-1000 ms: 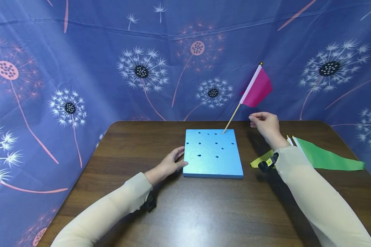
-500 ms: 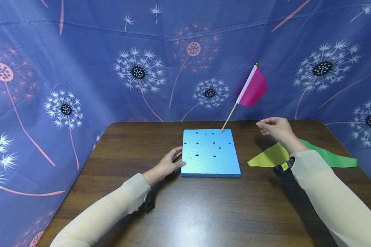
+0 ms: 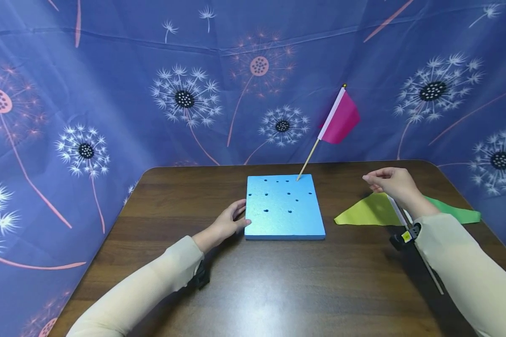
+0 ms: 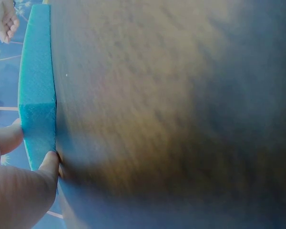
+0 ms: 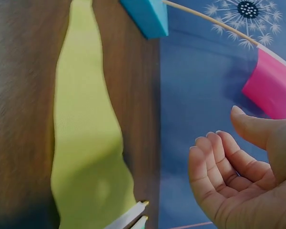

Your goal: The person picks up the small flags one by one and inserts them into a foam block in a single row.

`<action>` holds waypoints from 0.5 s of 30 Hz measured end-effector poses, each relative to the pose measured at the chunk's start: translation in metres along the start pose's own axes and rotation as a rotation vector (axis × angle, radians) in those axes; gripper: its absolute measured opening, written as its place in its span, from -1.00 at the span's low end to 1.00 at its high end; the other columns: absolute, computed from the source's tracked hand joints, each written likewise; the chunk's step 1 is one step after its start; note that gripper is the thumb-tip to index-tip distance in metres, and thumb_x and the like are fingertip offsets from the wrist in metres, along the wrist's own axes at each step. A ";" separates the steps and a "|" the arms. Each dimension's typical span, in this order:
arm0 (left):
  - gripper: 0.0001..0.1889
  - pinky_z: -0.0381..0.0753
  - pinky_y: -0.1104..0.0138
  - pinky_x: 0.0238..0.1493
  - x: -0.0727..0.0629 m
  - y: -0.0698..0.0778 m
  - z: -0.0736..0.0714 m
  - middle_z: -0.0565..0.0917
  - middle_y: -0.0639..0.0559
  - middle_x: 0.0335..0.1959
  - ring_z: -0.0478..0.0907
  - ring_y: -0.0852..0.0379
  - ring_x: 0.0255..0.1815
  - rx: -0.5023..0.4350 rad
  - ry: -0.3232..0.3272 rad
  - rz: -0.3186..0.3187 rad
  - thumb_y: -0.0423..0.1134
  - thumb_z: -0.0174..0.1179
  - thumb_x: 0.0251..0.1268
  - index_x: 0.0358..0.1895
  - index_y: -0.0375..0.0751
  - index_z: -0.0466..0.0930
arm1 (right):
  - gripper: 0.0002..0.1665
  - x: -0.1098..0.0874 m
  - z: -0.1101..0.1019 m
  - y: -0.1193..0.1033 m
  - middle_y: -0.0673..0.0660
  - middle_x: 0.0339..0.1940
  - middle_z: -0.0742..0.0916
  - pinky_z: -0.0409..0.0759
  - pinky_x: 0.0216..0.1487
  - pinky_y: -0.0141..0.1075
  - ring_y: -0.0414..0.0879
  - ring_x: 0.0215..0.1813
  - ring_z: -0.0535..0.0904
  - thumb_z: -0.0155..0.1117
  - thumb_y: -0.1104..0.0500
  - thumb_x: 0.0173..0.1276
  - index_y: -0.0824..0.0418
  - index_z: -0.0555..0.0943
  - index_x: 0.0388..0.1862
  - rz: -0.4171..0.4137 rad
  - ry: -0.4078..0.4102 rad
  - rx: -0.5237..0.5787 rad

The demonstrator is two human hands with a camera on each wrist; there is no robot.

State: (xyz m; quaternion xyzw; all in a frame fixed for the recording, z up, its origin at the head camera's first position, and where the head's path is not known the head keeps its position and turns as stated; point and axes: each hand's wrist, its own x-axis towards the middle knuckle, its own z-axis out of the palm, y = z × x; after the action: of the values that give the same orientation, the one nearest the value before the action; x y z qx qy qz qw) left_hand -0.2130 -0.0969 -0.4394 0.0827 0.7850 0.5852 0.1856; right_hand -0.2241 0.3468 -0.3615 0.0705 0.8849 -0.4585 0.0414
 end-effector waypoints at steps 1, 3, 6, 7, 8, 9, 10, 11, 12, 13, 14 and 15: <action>-0.32 0.18 0.06 0.53 0.000 0.000 0.000 0.24 -0.16 0.49 0.10 -0.05 0.54 0.002 0.002 -0.001 -0.37 0.18 0.34 0.48 -0.22 0.12 | -0.23 -0.001 -0.001 0.001 -0.26 -0.49 0.68 0.67 -0.30 -0.47 -0.34 -0.40 0.61 0.24 -0.21 0.33 0.44 0.48 0.16 0.004 -0.005 -0.010; -0.32 0.18 0.06 0.53 0.000 -0.001 0.000 0.24 -0.17 0.49 0.10 -0.06 0.54 0.002 0.003 0.007 -0.38 0.18 0.34 0.48 -0.24 0.11 | -0.19 -0.004 -0.002 0.005 -0.24 -0.47 0.68 0.66 -0.27 -0.44 -0.32 -0.39 0.59 0.23 -0.26 0.31 0.42 0.48 0.17 0.016 -0.015 -0.042; -0.32 0.23 0.04 0.51 -0.001 -0.001 0.001 0.24 -0.19 0.49 0.11 -0.07 0.54 0.002 -0.008 0.010 -0.39 0.17 0.36 0.49 -0.24 0.10 | -0.18 -0.010 -0.005 0.012 -0.20 -0.42 0.68 0.67 -0.24 -0.35 -0.25 -0.37 0.60 0.20 -0.30 0.31 0.40 0.49 0.16 0.029 -0.021 -0.084; -0.32 0.24 0.02 0.50 -0.002 -0.002 0.001 0.23 -0.20 0.49 0.11 -0.09 0.54 0.007 -0.014 0.013 -0.39 0.16 0.36 0.49 -0.25 0.09 | -0.18 -0.012 -0.006 0.015 -0.18 -0.40 0.68 0.68 -0.24 -0.32 -0.23 -0.35 0.62 0.20 -0.31 0.31 0.39 0.50 0.15 0.031 -0.018 -0.101; -0.32 0.26 0.02 0.49 -0.002 -0.002 0.002 0.22 -0.20 0.50 0.11 -0.09 0.54 0.008 -0.022 0.014 -0.38 0.15 0.37 0.49 -0.25 0.08 | -0.18 -0.015 -0.008 0.018 -0.14 -0.38 0.69 0.67 -0.24 -0.30 -0.19 -0.36 0.62 0.19 -0.32 0.31 0.39 0.50 0.14 0.039 -0.012 -0.120; -0.32 0.27 0.02 0.49 -0.003 -0.003 0.003 0.22 -0.20 0.50 0.11 -0.08 0.54 0.009 -0.028 0.013 -0.38 0.15 0.37 0.50 -0.25 0.07 | -0.17 -0.018 -0.009 0.021 -0.11 -0.37 0.69 0.66 -0.26 -0.28 -0.16 -0.35 0.62 0.18 -0.34 0.30 0.38 0.50 0.13 0.046 -0.006 -0.135; -0.31 0.29 0.02 0.48 -0.003 -0.003 0.003 0.22 -0.19 0.50 0.10 -0.08 0.54 0.011 -0.034 0.011 -0.38 0.15 0.37 0.50 -0.24 0.06 | -0.18 -0.021 -0.011 0.024 -0.08 -0.35 0.70 0.66 -0.27 -0.27 -0.14 -0.35 0.62 0.18 -0.34 0.31 0.38 0.51 0.12 0.053 0.002 -0.147; -0.31 0.30 0.01 0.47 -0.004 -0.003 0.004 0.21 -0.20 0.50 0.10 -0.09 0.54 0.013 -0.039 0.015 -0.38 0.14 0.38 0.50 -0.25 0.06 | -0.18 -0.024 -0.013 0.027 -0.05 -0.35 0.71 0.66 -0.28 -0.26 -0.12 -0.35 0.63 0.17 -0.33 0.32 0.40 0.51 0.11 0.059 0.007 -0.154; -0.31 0.30 0.03 0.47 -0.004 -0.004 0.004 0.21 -0.19 0.50 0.10 -0.08 0.54 0.011 -0.039 0.012 -0.38 0.15 0.38 0.50 -0.24 0.06 | -0.18 -0.027 -0.014 0.030 -0.02 -0.35 0.72 0.67 -0.30 -0.26 -0.12 -0.36 0.64 0.17 -0.33 0.32 0.40 0.52 0.10 0.062 0.012 -0.163; -0.31 0.30 0.02 0.47 -0.004 -0.004 0.004 0.21 -0.19 0.50 0.10 -0.08 0.54 0.010 -0.036 0.014 -0.37 0.15 0.38 0.50 -0.24 0.06 | -0.19 -0.029 -0.016 0.032 -0.01 -0.36 0.72 0.67 -0.32 -0.26 -0.12 -0.37 0.65 0.17 -0.32 0.32 0.41 0.52 0.08 0.064 0.021 -0.174; -0.31 0.30 0.03 0.47 -0.004 -0.004 0.004 0.22 -0.18 0.50 0.10 -0.07 0.54 0.006 -0.033 0.012 -0.37 0.15 0.38 0.50 -0.23 0.07 | -0.20 -0.032 -0.018 0.034 0.01 -0.38 0.73 0.67 -0.33 -0.26 -0.12 -0.38 0.65 0.18 -0.31 0.32 0.42 0.52 0.07 0.071 0.025 -0.177; -0.32 0.30 0.02 0.47 -0.004 -0.004 0.004 0.22 -0.19 0.50 0.10 -0.08 0.54 0.005 -0.029 0.015 -0.37 0.15 0.38 0.50 -0.23 0.07 | -0.21 -0.034 -0.020 0.036 0.01 -0.40 0.74 0.68 -0.35 -0.25 -0.12 -0.39 0.66 0.18 -0.29 0.33 0.44 0.52 0.06 0.072 0.028 -0.185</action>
State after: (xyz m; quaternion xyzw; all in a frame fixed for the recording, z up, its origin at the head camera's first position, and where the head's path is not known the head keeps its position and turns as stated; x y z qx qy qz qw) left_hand -0.2079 -0.0957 -0.4431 0.0974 0.7832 0.5832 0.1925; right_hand -0.1851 0.3808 -0.3745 0.1047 0.9209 -0.3719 0.0520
